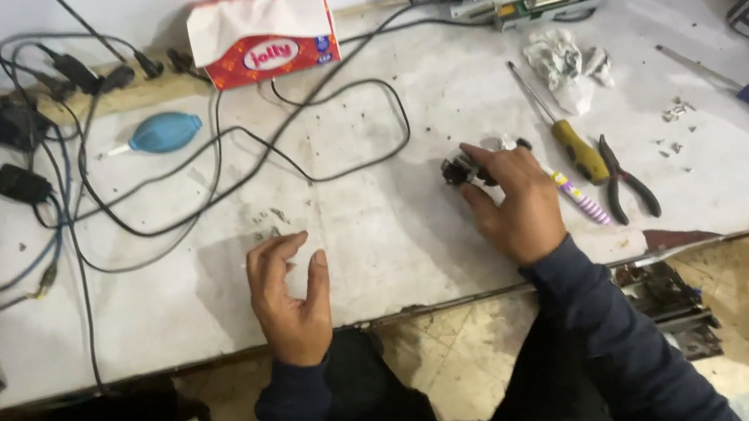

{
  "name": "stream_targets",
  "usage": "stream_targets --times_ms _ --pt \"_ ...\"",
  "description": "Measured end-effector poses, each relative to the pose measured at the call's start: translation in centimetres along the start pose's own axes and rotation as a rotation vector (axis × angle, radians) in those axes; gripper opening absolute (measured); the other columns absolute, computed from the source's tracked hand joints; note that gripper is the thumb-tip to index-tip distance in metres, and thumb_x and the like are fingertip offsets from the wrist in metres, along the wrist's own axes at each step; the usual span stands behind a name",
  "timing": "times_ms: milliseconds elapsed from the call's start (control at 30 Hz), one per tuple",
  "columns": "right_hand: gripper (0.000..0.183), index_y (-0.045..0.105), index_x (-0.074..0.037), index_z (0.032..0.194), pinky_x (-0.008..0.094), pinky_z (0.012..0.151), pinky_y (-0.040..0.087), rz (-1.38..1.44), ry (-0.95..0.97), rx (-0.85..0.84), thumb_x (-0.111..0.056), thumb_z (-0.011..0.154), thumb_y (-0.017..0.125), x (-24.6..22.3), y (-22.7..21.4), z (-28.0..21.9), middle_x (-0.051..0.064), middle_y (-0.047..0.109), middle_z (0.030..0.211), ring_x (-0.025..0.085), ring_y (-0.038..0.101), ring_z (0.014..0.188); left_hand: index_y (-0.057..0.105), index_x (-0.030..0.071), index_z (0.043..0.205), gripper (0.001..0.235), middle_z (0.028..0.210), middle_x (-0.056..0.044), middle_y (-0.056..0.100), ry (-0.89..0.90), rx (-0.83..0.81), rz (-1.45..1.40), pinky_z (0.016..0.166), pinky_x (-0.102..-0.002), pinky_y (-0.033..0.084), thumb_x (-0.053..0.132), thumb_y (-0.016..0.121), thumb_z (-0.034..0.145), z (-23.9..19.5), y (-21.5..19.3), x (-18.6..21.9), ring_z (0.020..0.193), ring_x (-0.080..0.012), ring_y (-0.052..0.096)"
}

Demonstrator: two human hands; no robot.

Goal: The person cleans a small electronic component using a tissue and a blue air blower. They wipe the component, blow air into it to remove dust, and repeat the process. The person then picks up a green circuit board and holds it while continuing to clean the small component.

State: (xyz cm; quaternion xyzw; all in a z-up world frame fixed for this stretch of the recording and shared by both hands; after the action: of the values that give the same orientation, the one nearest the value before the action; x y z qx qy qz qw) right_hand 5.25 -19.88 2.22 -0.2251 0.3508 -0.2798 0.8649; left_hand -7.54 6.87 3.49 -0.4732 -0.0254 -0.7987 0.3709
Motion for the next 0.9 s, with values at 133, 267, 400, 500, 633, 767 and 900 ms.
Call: stream_targets --times_ms 133,267,400,500,633,767,900 --pt "0.049 0.077 -0.014 0.121 0.041 0.076 0.060 -0.008 0.079 -0.065 -0.017 0.074 0.087 1.7 2.2 -0.7 0.004 0.070 0.089 0.025 0.071 0.083 0.069 0.007 0.114 0.018 0.109 -0.009 0.060 0.003 0.001 0.004 0.084 -0.036 0.050 0.011 0.071 0.097 0.2 0.0 -0.1 0.102 -0.0290 0.062" --pt "0.046 0.076 -0.010 0.119 0.042 0.077 0.060 0.016 0.052 -0.081 -0.012 0.074 0.086 0.7 1.6 -0.3 0.007 0.070 0.088 0.028 0.071 0.083 0.069 0.007 0.114 0.019 0.110 -0.010 0.060 -0.014 0.004 -0.006 0.084 -0.037 0.050 0.010 0.071 0.096 0.0 0.0 -0.2 0.102 -0.0291 0.062" --pt "0.042 0.075 -0.008 0.116 0.049 0.078 0.059 -0.039 0.085 -0.135 -0.013 0.076 0.086 1.8 2.8 0.8 0.013 0.071 0.091 0.036 0.072 0.087 0.069 0.006 0.113 0.019 0.108 -0.011 0.060 0.012 -0.005 0.013 0.085 -0.037 0.050 0.013 0.073 0.096 0.4 -0.1 -0.6 0.102 -0.0313 0.062" --pt "0.045 0.074 -0.011 0.118 0.045 0.076 0.061 -0.043 0.127 -0.090 -0.015 0.075 0.085 0.3 2.1 0.4 0.008 0.069 0.092 0.030 0.073 0.083 0.069 0.006 0.112 0.020 0.108 -0.011 0.061 0.000 0.015 0.012 0.085 -0.035 0.051 0.011 0.074 0.093 0.2 -0.4 -0.7 0.102 -0.0302 0.062" --pt "0.041 0.073 -0.011 0.121 0.043 0.076 0.062 -0.008 0.154 -0.104 -0.012 0.081 0.081 0.5 1.6 -0.3 0.009 0.068 0.093 0.029 0.074 0.085 0.069 0.006 0.113 0.017 0.109 -0.010 0.059 -0.026 0.017 -0.011 0.084 -0.038 0.050 0.011 0.072 0.097 -0.6 -0.6 -0.5 0.101 -0.0300 0.061" --pt "0.041 0.074 -0.010 0.116 0.043 0.075 0.061 -0.016 0.124 -0.055 -0.015 0.077 0.086 -0.5 0.2 1.2 0.009 0.069 0.090 0.031 0.074 0.081 0.070 0.007 0.114 0.018 0.110 -0.009 0.059 -0.039 0.028 -0.016 0.084 -0.038 0.050 0.013 0.071 0.097 0.1 -0.2 -0.8 0.102 -0.0289 0.061" --pt "0.041 0.073 -0.011 0.115 0.049 0.083 0.060 -0.045 0.174 -0.150 -0.020 0.077 0.086 2.6 2.3 -0.7 0.010 0.070 0.095 0.034 0.073 0.091 0.069 0.007 0.114 0.018 0.110 -0.009 0.058 -0.037 0.010 -0.001 0.086 -0.038 0.049 0.012 0.072 0.098 -0.4 -0.4 -0.6 0.104 -0.0287 0.060"
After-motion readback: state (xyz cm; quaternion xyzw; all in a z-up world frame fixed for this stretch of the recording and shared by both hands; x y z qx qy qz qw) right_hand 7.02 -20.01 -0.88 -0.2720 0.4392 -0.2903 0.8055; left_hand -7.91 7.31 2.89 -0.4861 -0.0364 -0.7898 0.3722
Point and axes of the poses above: each hand's wrist, its own z-axis towards the middle knuckle, its own y-axis out of the palm, x = y × z, the point moved 3 cm from there along z, towards the middle knuckle
